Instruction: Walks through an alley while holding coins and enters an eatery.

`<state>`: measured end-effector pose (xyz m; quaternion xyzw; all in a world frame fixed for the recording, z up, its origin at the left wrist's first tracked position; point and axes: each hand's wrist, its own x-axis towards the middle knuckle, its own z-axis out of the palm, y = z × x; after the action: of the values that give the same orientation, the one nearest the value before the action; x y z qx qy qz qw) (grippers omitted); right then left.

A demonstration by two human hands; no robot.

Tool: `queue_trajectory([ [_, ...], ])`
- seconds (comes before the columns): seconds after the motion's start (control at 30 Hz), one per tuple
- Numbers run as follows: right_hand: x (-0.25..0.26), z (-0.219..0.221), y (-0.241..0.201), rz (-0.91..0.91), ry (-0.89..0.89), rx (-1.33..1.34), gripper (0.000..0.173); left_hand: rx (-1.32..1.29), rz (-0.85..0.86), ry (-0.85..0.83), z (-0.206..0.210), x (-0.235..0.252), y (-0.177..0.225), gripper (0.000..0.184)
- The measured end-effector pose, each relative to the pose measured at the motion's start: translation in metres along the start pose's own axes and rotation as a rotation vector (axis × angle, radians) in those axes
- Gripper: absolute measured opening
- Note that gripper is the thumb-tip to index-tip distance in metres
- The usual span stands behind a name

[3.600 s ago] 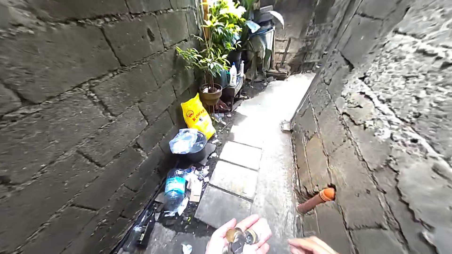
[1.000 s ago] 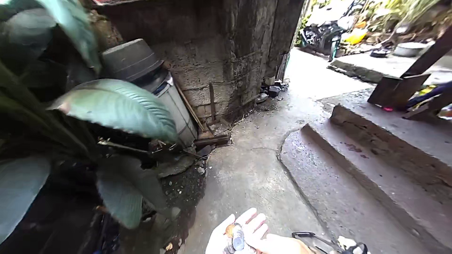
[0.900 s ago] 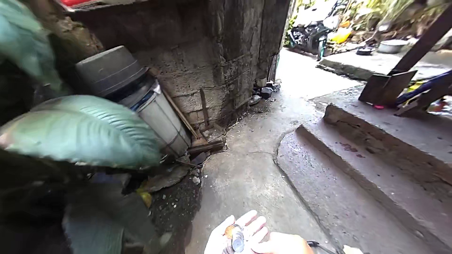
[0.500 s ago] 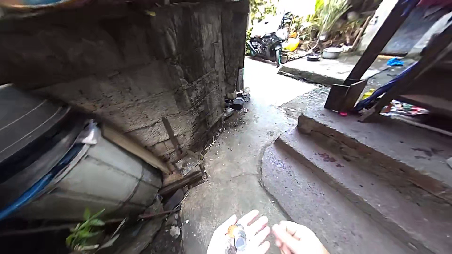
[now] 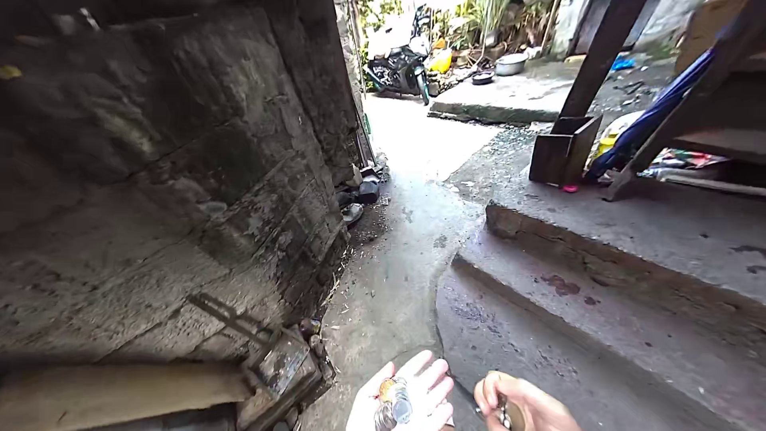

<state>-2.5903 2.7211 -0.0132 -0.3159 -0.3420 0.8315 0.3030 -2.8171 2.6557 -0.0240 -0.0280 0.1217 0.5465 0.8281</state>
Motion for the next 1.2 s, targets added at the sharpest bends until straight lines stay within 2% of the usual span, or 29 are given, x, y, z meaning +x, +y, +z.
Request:
queue_trajectory([
  [0.03,0.021,0.002,-0.019,0.074,0.082,-0.005,0.047,-0.005,-0.001,0.011,0.008,0.023,0.014,0.060],
  [0.07,0.042,0.004,-0.038,0.091,0.125,-0.081,0.046,-0.006,0.002,0.016,0.016,0.046,0.027,0.060],
  [0.13,0.080,0.006,-0.060,-0.117,0.095,-0.347,0.022,-0.015,0.007,0.021,0.029,0.089,0.054,0.061],
  [0.17,0.099,0.004,-0.066,-0.260,0.038,-0.514,0.016,-0.029,0.005,0.017,0.032,0.108,0.067,0.061],
  [0.23,0.140,0.000,-0.075,-0.459,-0.032,-0.809,0.027,-0.037,0.011,0.028,0.038,0.144,0.092,0.061],
  [0.27,0.159,-0.003,-0.083,-0.483,-0.043,-0.887,0.027,-0.049,0.015,0.039,0.040,0.161,0.104,0.061],
  [0.37,0.221,-0.014,-0.117,-0.371,0.005,-0.857,0.016,-0.075,0.027,0.082,0.042,0.216,0.148,0.061],
  [0.47,0.295,-0.027,-0.147,-0.338,0.140,-0.767,0.012,-0.021,-0.043,-0.025,0.026,0.277,0.199,0.058],
  [0.57,0.378,-0.040,-0.172,-0.432,0.216,-0.920,0.022,0.031,-0.083,-0.045,0.021,0.344,0.255,0.055],
  [0.63,0.436,-0.047,-0.196,-0.451,0.219,-0.993,0.026,0.051,-0.130,-0.059,0.024,0.393,0.306,0.056],
  [0.73,0.507,-0.049,-0.238,-0.388,0.285,-0.928,0.016,0.063,-0.211,-0.059,0.045,0.454,0.367,0.056],
  [0.83,0.574,-0.064,-0.288,-0.366,0.353,-0.596,0.010,0.045,-0.238,-0.066,0.075,0.520,0.420,0.056],
  [0.93,0.626,-0.096,-0.336,-0.242,0.257,-0.085,0.014,0.001,-0.229,0.028,0.093,0.579,0.459,0.059],
  [1.03,0.679,-0.136,-0.377,-0.108,0.113,0.199,0.007,-0.038,-0.226,0.073,0.094,0.638,0.492,0.062],
  [1.1,0.721,-0.152,-0.408,-0.053,0.147,0.195,0.021,-0.055,-0.222,0.095,0.095,0.684,0.516,0.062],
  [1.17,0.766,-0.161,-0.438,-0.061,0.271,0.004,0.038,-0.054,-0.212,0.114,0.098,0.734,0.540,0.061],
  [1.2,0.788,-0.167,-0.449,-0.122,0.309,-0.171,0.032,-0.042,-0.207,0.115,0.101,0.760,0.552,0.060],
])
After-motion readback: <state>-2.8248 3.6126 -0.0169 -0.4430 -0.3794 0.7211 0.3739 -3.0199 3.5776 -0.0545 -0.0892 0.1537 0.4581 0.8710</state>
